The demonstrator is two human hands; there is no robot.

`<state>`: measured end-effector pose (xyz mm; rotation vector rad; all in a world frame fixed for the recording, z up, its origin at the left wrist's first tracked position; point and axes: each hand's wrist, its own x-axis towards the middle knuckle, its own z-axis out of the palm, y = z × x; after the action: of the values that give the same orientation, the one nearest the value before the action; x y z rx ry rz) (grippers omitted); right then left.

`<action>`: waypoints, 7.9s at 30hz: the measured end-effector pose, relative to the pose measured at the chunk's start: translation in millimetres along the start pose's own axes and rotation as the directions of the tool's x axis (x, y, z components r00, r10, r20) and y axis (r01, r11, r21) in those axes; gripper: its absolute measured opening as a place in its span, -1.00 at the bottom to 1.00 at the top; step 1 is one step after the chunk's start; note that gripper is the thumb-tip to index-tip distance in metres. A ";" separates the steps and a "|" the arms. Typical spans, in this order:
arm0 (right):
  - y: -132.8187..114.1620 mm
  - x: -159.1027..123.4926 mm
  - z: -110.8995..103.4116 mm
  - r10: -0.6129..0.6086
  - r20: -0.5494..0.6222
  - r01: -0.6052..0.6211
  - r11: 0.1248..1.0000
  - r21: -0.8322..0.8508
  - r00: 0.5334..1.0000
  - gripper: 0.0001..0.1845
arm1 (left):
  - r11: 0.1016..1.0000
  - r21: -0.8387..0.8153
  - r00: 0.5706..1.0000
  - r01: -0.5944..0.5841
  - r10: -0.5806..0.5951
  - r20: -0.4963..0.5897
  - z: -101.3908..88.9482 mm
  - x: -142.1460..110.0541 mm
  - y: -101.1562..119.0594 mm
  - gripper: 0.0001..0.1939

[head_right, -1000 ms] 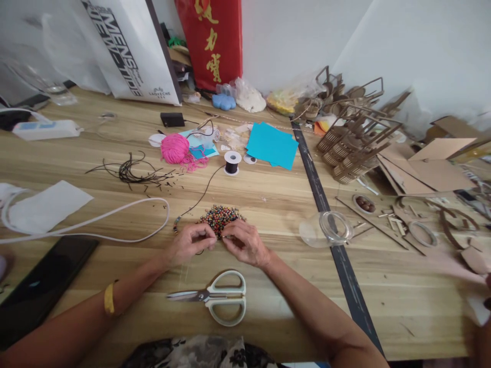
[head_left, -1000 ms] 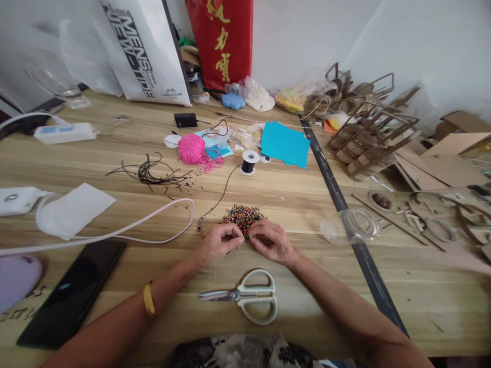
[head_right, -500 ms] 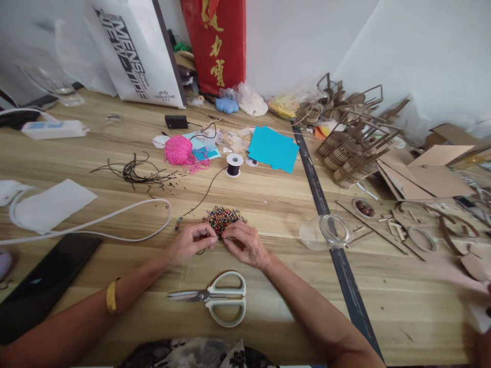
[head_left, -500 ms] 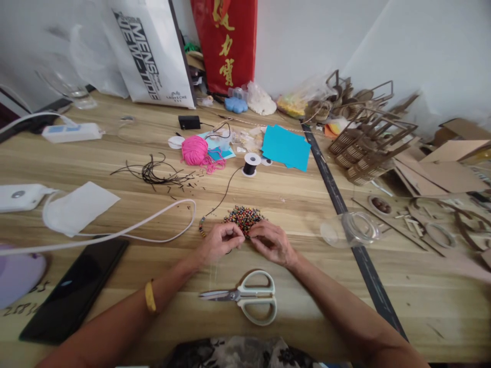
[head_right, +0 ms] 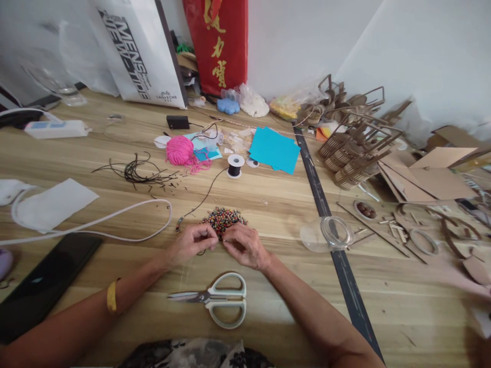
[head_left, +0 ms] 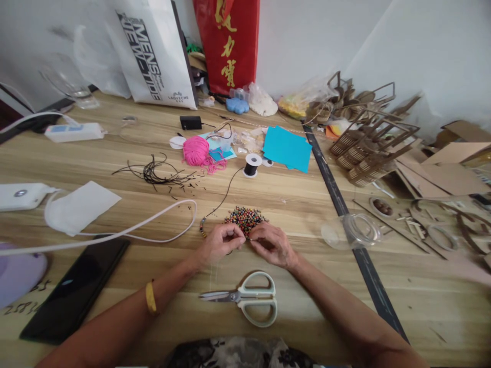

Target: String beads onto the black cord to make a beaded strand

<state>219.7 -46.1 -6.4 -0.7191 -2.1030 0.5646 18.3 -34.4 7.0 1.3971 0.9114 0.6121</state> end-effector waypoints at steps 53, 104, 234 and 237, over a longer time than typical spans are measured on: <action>3.0 -2.7 2.2 -0.007 0.058 0.009 1.000 -0.020 0.998 -0.85 | 0.998 0.052 0.999 -0.041 0.040 0.015 1.1 1.6 -5.2 -0.81; 1.2 -0.8 1.5 -0.045 0.061 0.049 0.997 -0.060 0.997 -0.91 | 0.998 0.029 0.998 -0.056 0.057 -0.030 2.5 1.2 -7.2 -0.86; 3.4 4.8 1.5 -0.037 -0.023 0.036 0.998 -0.051 0.999 -0.88 | 0.983 0.148 0.990 -0.110 0.122 -0.071 0.1 0.7 -7.8 -0.85; 3.4 4.8 1.3 -0.029 -0.013 0.029 0.999 -0.030 0.999 -0.87 | 0.983 0.152 0.991 -0.107 0.118 -0.065 -0.3 1.4 -11.3 -0.86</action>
<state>217.2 -40.6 -6.5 -0.7061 -2.1096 0.5126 17.2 -34.4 -4.4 1.5759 0.9570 0.6968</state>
